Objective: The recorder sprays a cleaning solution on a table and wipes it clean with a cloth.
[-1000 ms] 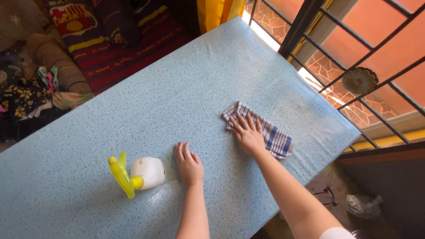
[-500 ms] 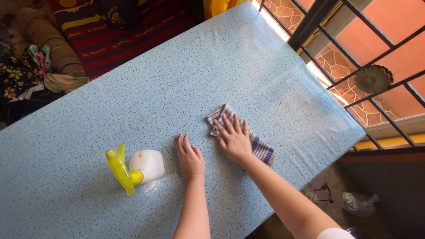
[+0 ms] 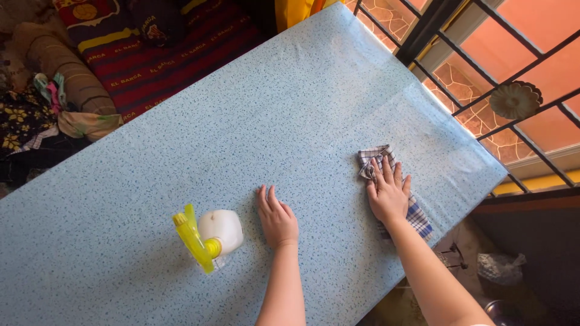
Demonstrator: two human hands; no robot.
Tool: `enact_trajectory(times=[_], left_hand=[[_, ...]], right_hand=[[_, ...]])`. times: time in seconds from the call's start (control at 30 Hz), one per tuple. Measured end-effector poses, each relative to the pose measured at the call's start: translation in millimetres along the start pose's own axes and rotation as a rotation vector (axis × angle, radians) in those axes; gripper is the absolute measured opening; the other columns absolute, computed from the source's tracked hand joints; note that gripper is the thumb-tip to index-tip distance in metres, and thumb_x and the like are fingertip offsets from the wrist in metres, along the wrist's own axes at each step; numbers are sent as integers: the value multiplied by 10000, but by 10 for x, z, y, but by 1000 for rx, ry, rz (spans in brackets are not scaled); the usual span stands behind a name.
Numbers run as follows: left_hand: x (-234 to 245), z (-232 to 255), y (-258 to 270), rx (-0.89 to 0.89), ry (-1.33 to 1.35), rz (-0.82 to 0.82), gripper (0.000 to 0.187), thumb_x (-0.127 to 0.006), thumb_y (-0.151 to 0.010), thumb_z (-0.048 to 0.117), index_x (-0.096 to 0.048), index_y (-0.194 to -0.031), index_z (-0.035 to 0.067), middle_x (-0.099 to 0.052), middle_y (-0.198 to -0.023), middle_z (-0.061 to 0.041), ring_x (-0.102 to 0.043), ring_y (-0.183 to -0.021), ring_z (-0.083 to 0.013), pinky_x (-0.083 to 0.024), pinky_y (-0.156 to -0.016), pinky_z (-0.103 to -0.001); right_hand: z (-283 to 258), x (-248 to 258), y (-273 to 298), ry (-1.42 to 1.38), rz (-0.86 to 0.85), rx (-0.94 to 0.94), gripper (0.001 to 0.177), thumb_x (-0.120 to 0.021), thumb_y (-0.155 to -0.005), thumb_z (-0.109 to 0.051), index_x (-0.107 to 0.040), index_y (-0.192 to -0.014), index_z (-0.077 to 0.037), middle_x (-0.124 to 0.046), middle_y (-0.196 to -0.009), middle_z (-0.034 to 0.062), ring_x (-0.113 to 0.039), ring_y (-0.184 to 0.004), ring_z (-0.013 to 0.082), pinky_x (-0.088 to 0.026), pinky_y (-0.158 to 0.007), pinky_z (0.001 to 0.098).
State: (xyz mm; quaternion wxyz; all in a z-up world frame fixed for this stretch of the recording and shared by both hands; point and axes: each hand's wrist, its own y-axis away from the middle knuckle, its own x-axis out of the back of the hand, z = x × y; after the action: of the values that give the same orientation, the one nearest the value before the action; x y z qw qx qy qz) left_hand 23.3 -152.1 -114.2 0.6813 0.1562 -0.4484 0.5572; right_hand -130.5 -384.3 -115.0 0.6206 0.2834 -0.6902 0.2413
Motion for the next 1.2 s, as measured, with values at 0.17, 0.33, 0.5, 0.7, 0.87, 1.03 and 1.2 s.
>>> enact_trajectory(times=[0.17, 0.33, 0.5, 0.7, 0.87, 1.03, 1.2], left_hand=[[56, 15, 4, -21, -37, 1, 428, -484, -983, 86, -460, -1404, 19, -426, -1523, -176, -391, -1462, -375, -370, -1208, -453], [17, 37, -29, -23, -16, 19, 479, -484, -972, 85, -422, -1436, -20, -407, -1534, -205, -387, -1456, -392, -345, -1215, -468], [-16, -11, -9, -15, 6, 31, 511, -495, -958, 75, -417, -1456, -6, -413, -1547, -207, -396, -1458, -397, -347, -1213, -474], [-2, -6, -28, -11, 30, 42, 528, -508, -953, 82, -412, -1466, 1, -419, -1544, -210, -411, -1457, -394, -351, -1216, -470], [67, 114, -28, 60, 57, -13, 538, -520, -959, 93, -401, -1477, 3, -408, -1553, -226, -414, -1438, -404, -366, -1177, -466], [104, 55, -84, 100, 181, 78, 561, -544, -948, 63, -387, -1482, -8, -404, -1551, -250, -413, -1436, -426, -369, -1167, -488], [73, 68, -508, 159, 270, 200, 548, -538, -944, 11, -397, -1473, -11, -438, -1540, -245, -427, -1447, -415, -362, -1199, -488]], right_hand=[[-259, -259, 20, -36, 74, -69, 654, -373, -1003, -463, -248, -1630, -327, -156, -1729, 14, -50, -1585, 312, 22, -1242, 565], [-1141, -91, 127, 17, 127, 267, 670, -439, -978, -449, -307, -1612, -277, -237, -1685, 69, -106, -1549, 372, -14, -1207, 615], [-1577, 76, -77, -135, -23, 408, 632, -435, -1002, -476, -314, -1602, -320, -231, -1689, 28, -118, -1566, 342, -18, -1213, 626], [-1270, -76, -1047, -97, -42, 381, 610, -352, -1029, -487, -262, -1615, -347, -188, -1704, -11, -79, -1577, 286, 11, -1232, 595], [-248, -105, -1568, -91, 16, 135, 621, -309, -1044, -466, -213, -1636, -304, -119, -1725, 0, -34, -1580, 295, 42, -1239, 571], [483, -74, -1384, -160, 129, -24, 671, -388, -1017, -396, -246, -1649, -224, -163, -1731, 55, -102, -1580, 371, -4, -1220, 649], [-38, -214, -792, -18, 141, 208, 670, -417, -991, -424, -282, -1611, -208, -194, -1702, 104, -123, -1567, 366, -36, -1224, 618]])
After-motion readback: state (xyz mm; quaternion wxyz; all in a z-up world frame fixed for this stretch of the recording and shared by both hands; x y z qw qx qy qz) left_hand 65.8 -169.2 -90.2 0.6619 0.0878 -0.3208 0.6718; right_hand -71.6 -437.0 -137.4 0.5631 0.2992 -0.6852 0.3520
